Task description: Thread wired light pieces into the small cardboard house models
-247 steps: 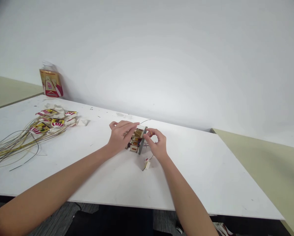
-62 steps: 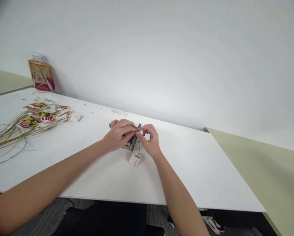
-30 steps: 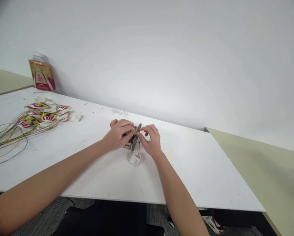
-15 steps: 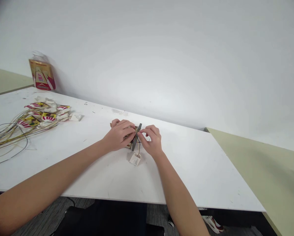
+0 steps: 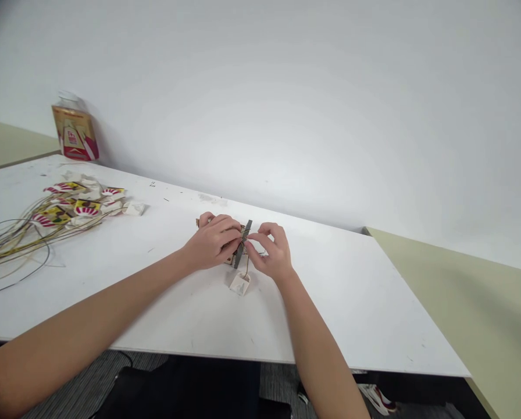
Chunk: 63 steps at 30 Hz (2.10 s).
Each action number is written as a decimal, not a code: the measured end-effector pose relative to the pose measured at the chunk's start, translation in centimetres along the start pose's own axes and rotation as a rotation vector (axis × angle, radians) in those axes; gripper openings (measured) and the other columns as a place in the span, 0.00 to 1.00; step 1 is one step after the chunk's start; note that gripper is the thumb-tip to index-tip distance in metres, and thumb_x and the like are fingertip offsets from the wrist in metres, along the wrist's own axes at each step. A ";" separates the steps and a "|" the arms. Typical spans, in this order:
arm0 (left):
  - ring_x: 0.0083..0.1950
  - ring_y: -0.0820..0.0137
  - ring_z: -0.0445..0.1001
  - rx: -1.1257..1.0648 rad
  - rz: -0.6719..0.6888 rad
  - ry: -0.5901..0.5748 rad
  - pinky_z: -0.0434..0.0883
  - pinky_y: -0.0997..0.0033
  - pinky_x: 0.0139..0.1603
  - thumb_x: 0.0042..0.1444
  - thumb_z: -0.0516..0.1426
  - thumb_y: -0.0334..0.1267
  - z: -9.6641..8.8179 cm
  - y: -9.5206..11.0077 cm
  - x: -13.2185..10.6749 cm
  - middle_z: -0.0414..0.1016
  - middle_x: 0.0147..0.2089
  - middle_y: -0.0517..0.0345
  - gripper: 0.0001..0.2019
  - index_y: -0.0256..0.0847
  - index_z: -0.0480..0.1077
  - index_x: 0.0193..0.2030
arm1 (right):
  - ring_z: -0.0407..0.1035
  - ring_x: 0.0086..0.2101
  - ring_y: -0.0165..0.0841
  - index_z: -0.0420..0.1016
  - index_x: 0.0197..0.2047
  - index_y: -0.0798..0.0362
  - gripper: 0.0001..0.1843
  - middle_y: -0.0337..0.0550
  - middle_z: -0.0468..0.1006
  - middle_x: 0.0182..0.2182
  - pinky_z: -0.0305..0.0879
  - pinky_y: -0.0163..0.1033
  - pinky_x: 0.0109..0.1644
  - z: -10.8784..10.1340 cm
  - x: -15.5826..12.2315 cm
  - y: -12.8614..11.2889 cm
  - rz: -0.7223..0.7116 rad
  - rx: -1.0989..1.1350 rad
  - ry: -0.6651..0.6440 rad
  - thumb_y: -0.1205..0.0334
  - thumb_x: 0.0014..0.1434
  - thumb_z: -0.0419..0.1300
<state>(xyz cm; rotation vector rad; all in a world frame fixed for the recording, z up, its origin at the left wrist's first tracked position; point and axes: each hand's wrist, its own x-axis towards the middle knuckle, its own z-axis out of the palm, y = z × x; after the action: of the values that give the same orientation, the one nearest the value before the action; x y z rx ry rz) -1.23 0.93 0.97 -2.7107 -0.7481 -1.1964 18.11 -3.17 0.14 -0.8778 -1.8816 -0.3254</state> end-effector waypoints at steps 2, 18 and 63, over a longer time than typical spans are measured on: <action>0.42 0.67 0.70 0.006 0.002 -0.007 0.51 0.58 0.42 0.62 0.49 0.32 0.0 0.0 0.0 0.75 0.40 0.58 0.11 0.40 0.69 0.30 | 0.65 0.36 0.35 0.74 0.39 0.47 0.08 0.45 0.66 0.36 0.66 0.44 0.36 0.1 0.0 0.2 0.010 -0.014 0.019 0.67 0.55 0.61; 0.43 0.67 0.69 0.052 0.039 -0.021 0.50 0.57 0.42 0.63 0.48 0.32 0.0 -0.1 0.0 0.75 0.39 0.57 0.12 0.40 0.68 0.30 | 0.65 0.34 0.31 0.75 0.40 0.49 0.06 0.45 0.64 0.40 0.67 0.43 0.36 0.7 0.0 0.1 0.156 0.041 0.059 0.67 0.58 0.60; 0.40 0.71 0.73 -0.060 -0.107 0.092 0.51 0.59 0.46 0.65 0.49 0.34 -0.1 0.1 0.3 0.77 0.35 0.64 0.09 0.42 0.69 0.36 | 0.68 0.37 0.32 0.68 0.46 0.49 0.11 0.48 0.65 0.44 0.70 0.42 0.40 0.7 -0.1 0.1 0.092 0.029 -0.086 0.70 0.61 0.54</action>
<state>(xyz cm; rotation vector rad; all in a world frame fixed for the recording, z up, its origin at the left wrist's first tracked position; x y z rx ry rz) -1.10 0.93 1.28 -2.6712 -0.8688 -1.3783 17.73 -2.75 -0.23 -0.9688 -1.9131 -0.2063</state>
